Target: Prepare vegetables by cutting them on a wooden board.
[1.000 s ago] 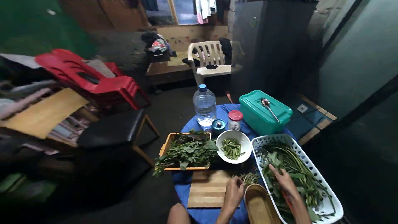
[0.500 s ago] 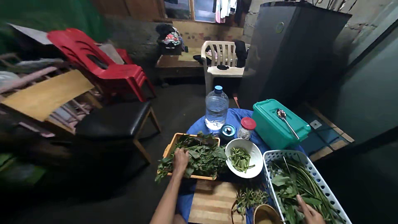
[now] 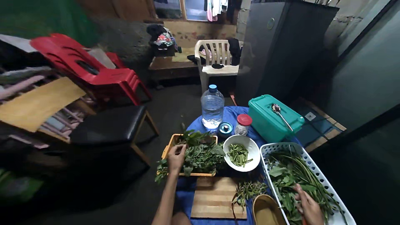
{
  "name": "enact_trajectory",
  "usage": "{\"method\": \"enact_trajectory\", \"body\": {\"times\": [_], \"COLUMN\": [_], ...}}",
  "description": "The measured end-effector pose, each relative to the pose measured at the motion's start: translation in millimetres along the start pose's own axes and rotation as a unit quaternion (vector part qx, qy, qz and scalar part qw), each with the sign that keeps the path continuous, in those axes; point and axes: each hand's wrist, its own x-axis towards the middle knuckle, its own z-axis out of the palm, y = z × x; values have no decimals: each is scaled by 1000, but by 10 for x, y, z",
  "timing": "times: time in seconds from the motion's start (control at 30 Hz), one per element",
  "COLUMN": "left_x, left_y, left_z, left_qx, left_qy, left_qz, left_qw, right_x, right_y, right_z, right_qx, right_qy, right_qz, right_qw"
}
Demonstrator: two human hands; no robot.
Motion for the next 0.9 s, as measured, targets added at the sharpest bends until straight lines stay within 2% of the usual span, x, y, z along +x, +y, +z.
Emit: {"method": "enact_trajectory", "body": {"times": [0.03,0.1,0.3,0.43,0.5,0.57,0.67,0.8,0.9], "left_x": [-82,-239,-802,-1128,-1345,-1523,-1730,-1892,-1952], "left_y": [15,125,576,1029,1226,1347,1517,1581,1520], "left_z": [2,84,525,639,697,764,813,911,989], "left_qx": [-4,-3,-66,-179,-286,-400,-469,-478,-493], "left_qy": [-27,-60,-82,-119,-153,-201,-269,-344,-369], "left_qz": [-34,-46,71,17,-50,-130,-211,-206,-195], "left_qw": [999,997,992,977,944,885,814,781,764], "right_x": [-25,-45,-309,-510,-577,-615,-648,-667,-671], "right_y": [21,32,-75,-235,-264,-282,-281,-223,-157], "right_z": [-1,17,142,176,183,182,129,1,-95], "right_qx": [11,38,186,215,233,241,256,269,271], "right_qy": [-4,-23,-116,-187,-217,-229,-238,-232,-223], "right_qz": [2,-8,-29,-45,-50,-55,-64,-64,-66], "right_qw": [1000,999,975,957,947,941,935,933,934]}}
